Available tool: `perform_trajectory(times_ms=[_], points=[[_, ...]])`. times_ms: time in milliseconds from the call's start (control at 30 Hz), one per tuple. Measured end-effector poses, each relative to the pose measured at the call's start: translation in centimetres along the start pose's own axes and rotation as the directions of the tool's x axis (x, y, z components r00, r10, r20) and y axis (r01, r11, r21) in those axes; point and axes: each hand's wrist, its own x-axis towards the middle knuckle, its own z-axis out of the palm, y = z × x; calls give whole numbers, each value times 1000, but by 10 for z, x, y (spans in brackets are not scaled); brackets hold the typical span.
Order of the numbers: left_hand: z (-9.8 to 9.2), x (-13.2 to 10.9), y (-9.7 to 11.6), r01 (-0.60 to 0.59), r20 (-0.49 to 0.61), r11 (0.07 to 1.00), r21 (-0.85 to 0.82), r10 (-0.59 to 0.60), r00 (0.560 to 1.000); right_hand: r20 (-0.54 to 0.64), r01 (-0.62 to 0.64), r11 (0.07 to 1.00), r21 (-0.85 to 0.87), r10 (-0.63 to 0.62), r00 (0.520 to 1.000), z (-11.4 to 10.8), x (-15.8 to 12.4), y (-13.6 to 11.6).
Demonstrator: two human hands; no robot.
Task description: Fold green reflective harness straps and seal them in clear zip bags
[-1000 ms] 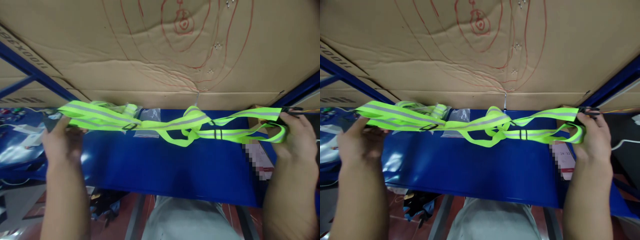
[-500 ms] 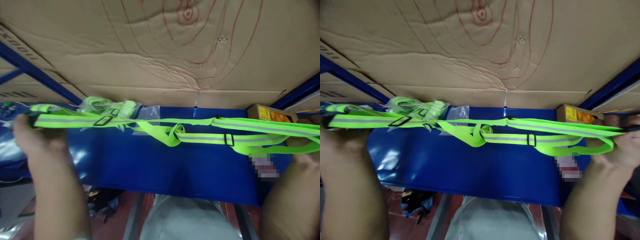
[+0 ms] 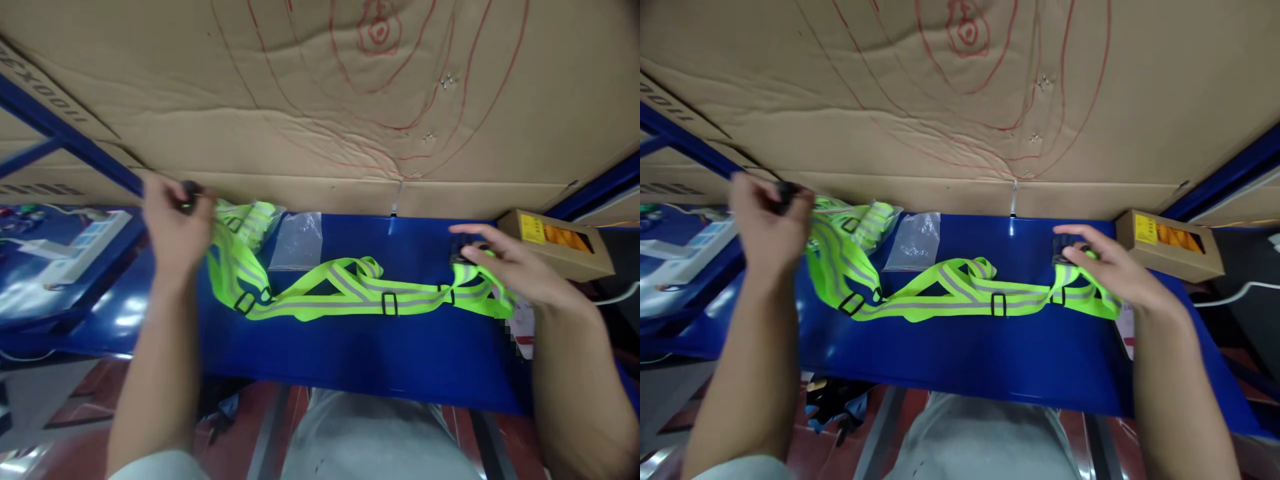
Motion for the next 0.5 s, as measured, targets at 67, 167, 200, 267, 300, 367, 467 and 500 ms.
perform_trajectory(times_ms=[67, 167, 200, 267, 300, 367, 467, 500], points=[[28, -12, 30, -88, 94, 995, 48, 83, 992, 89, -13, 1000, -28, 16, 996, 18, 14, 3], [66, -33, 67, -291, 314, 957, -10, 280, 907, 196, 11, 999, -32, -5, 981, 37, 23, 10], [76, -42, 76, -331, 367, 943, -47, 324, 872, 232, 33, 999, -29, -25, 972, 42, 22, 10], [91, -61, 91, -411, 461, 898, -157, 435, 773, 306, 80, 997, -4, -75, 949, 49, 17, 7], [96, -71, 97, -440, 475, 875, -201, 480, 737, 337, 99, 995, 23, -101, 936, 52, 14, 3], [102, -89, 106, -487, 467, 829, -273, 557, 687, 375, 131, 987, 93, -157, 913, 59, 6, -5], [103, -112, 116, -541, 453, 763, -352, 645, 615, 370, 112, 981, 161, -165, 914, 71, -1, -18], [102, -118, 118, -550, 458, 744, -380, 668, 587, 362, 97, 980, 172, -155, 919, 74, -3, -22]])
